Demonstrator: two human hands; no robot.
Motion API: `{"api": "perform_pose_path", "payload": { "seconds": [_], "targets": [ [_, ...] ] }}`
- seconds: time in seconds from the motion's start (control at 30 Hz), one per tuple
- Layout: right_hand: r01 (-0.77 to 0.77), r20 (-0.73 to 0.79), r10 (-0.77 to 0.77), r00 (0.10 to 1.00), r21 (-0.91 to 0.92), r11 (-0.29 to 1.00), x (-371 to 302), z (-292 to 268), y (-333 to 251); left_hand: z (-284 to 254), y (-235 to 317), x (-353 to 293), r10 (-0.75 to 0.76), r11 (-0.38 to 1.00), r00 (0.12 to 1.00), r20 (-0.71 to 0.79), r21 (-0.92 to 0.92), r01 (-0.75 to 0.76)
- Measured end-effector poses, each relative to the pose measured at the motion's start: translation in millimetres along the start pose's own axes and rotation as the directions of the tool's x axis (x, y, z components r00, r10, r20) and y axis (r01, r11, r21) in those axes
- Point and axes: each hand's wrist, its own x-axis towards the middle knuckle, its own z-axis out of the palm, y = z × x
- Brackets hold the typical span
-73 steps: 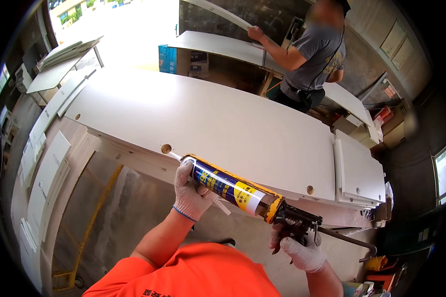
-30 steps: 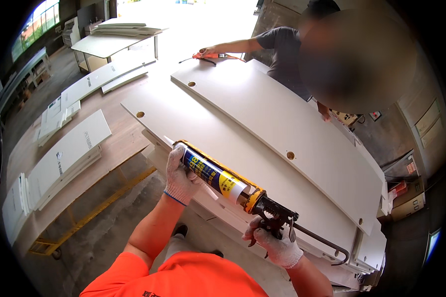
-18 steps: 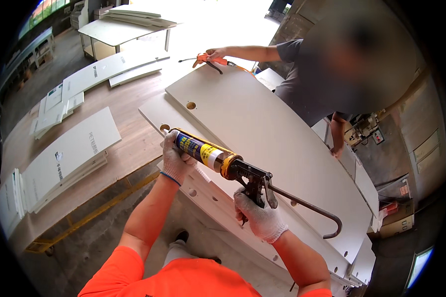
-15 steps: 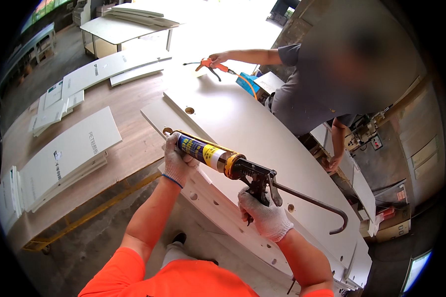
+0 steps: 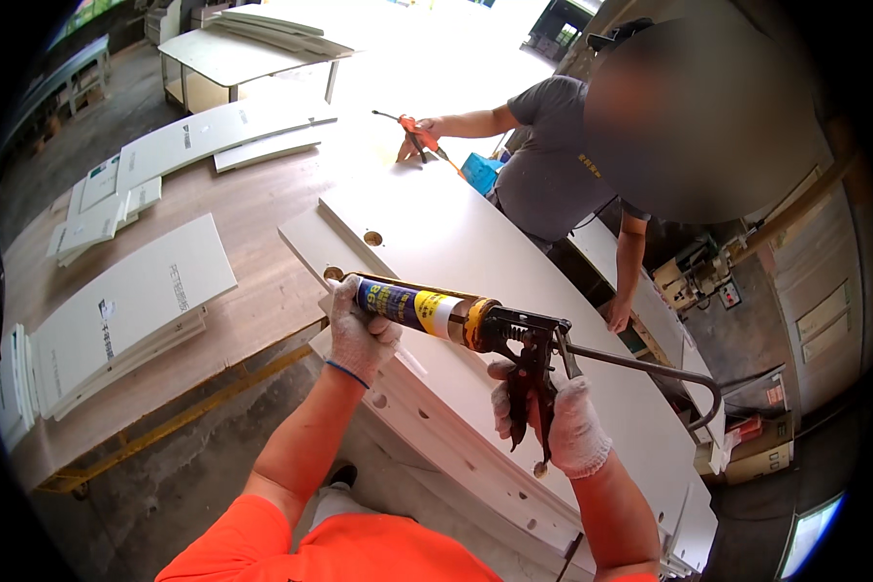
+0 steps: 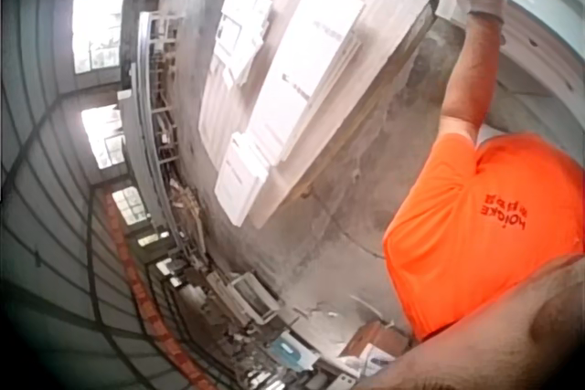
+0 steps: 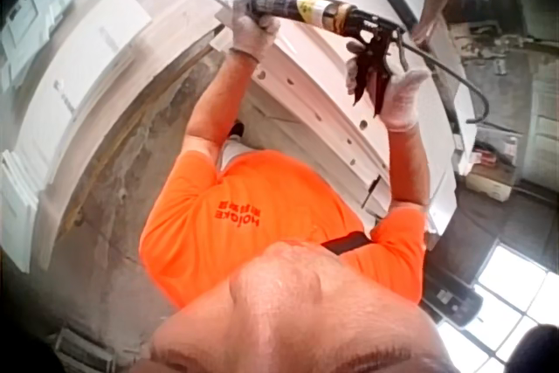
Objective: The person inserts wooden dowels into pre-drilled holes on white cabinet panels and hammers them in place. They also apply adhesive from a caulking gun into the holes before inserting the dowels. The person works on a large workbench in a workshop environment.
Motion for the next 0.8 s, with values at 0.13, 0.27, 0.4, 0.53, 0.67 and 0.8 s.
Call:
{"api": "perform_pose_path", "payload": {
  "seconds": [0.13, 0.27, 0.4, 0.53, 0.67, 0.8],
  "targets": [
    [-0.057, -0.035, 0.064, 0.997, 0.179, 0.982, 5, -7, 18, -1, -2, 6, -0.002, 1.0, 0.999, -0.04, 0.008, 0.003],
    [0.012, -0.039, -0.001, 0.999, 0.275, 0.961, 1, -22, 44, -4, -6, 14, 0.005, 0.996, 1.0, -0.027, 0.093, -0.003],
    [0.106, -0.108, -0.084, 0.991, 0.216, 0.971, -3, -37, 47, 20, -24, 32, -0.024, 0.988, 1.0, 0.003, 0.151, 0.024],
    [0.049, -0.274, -0.004, 0.962, 0.155, 0.987, 11, -27, 33, 31, -32, 68, -0.057, 0.985, 0.998, -0.033, 0.163, 0.062],
    [-0.024, -0.306, 0.023, 0.952, 0.0, 1.0, 37, -19, 14, 19, -30, 96, -0.107, 0.985, 0.994, -0.033, 0.13, 0.11],
    [-0.072, -0.294, 0.028, 0.955, -0.14, 0.988, 50, -21, -4, 24, -25, 101, -0.104, 0.992, 0.995, 0.004, 0.072, 0.104]
  ]
}}
